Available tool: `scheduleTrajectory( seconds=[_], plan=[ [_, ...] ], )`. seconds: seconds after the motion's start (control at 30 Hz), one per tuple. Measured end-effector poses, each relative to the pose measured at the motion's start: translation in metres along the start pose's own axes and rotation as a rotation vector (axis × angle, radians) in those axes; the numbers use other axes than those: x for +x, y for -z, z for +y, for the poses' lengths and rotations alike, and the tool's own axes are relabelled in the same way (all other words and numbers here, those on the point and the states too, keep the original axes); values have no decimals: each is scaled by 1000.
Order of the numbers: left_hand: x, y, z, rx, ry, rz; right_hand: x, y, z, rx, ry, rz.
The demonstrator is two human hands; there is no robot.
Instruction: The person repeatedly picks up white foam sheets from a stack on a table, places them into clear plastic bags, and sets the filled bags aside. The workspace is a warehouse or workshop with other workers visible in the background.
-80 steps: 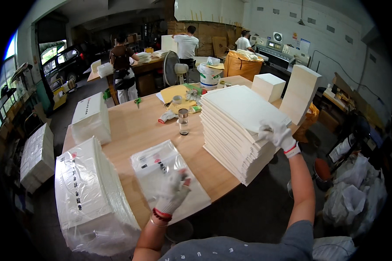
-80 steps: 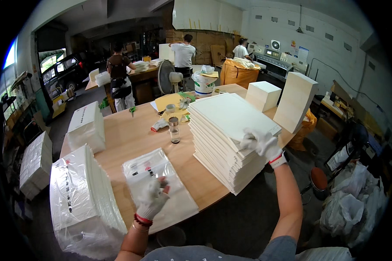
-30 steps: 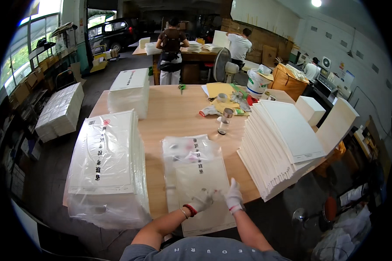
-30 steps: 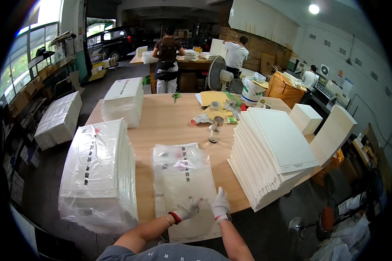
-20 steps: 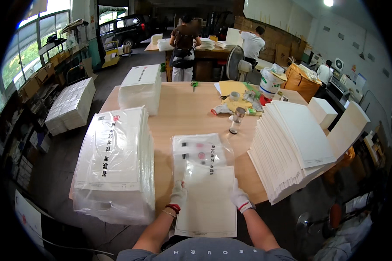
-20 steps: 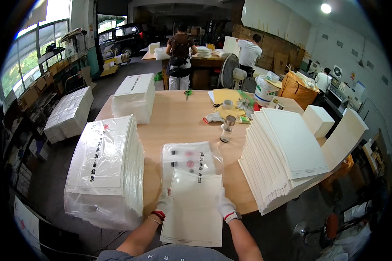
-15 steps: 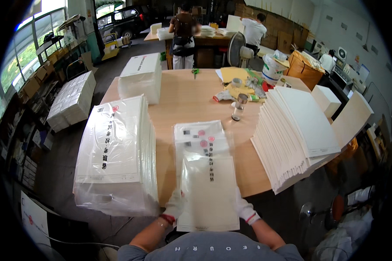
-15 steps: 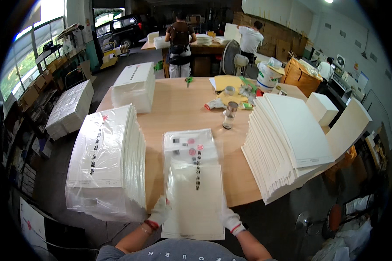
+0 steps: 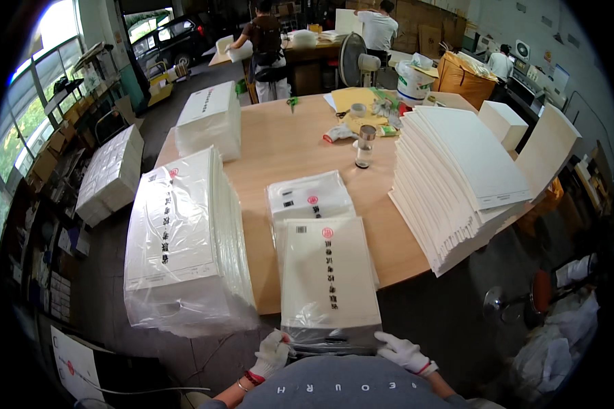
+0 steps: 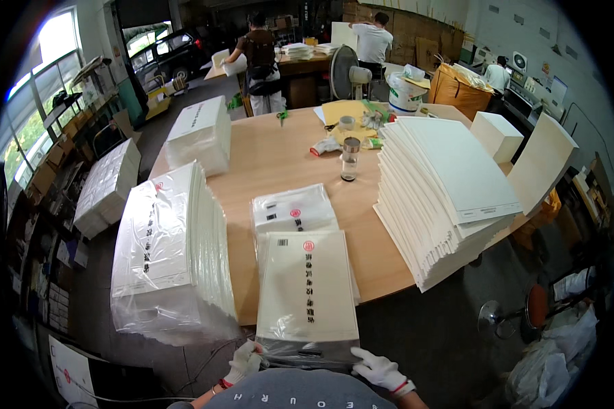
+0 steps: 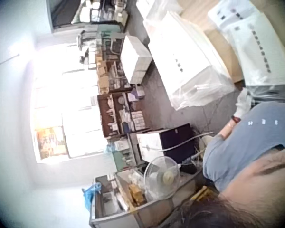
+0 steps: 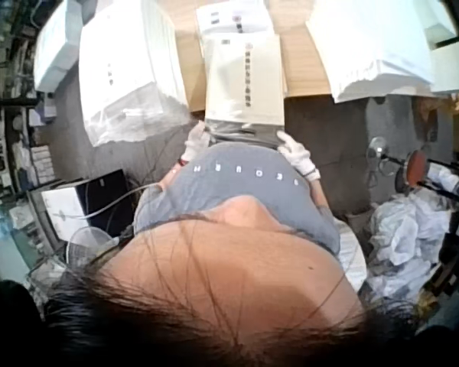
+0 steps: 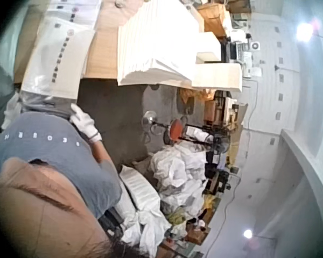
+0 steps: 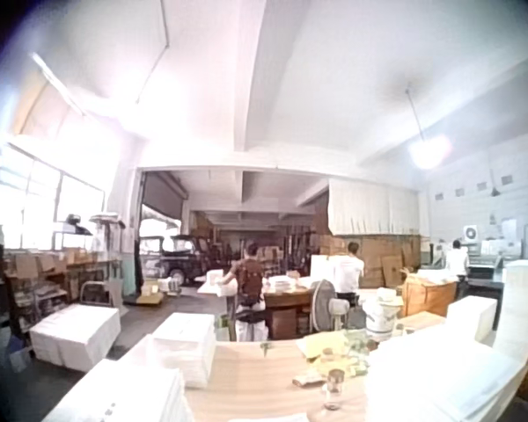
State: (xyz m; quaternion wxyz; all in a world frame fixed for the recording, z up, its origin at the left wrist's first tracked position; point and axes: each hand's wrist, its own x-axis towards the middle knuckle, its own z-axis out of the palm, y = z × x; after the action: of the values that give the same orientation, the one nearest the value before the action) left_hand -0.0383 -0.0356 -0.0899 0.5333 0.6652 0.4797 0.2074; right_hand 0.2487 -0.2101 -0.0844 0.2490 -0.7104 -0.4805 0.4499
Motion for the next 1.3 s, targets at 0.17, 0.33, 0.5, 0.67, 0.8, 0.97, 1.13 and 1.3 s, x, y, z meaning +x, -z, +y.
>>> scheduleTrajectory(
  seconds=[0.17,0.33,0.5,0.67,0.8,0.97,1.13,1.3],
  plan=[
    [31,-14,55,115,-582,-61,64,-35,90,1260,-78,71],
    [18,47,118,394,-969,130,118,-58,-40,1253,142,108],
    [-7,132,84,-181,-894,786,174,-57,-180,1280,195,-275],
    [23,234,44,-548,-807,1030,183,-104,-251,895,298,-756],
    [18,247,-38,-811,-602,1005,186,-132,-242,830,343,-584],
    [25,100,-138,-426,-104,837,163,-106,-127,646,148,-414],
    [101,-59,-60,332,-546,58,119,-70,-3,731,-216,-154],
    [187,-100,-25,555,-669,142,93,-34,9,736,-252,90]
  ],
)
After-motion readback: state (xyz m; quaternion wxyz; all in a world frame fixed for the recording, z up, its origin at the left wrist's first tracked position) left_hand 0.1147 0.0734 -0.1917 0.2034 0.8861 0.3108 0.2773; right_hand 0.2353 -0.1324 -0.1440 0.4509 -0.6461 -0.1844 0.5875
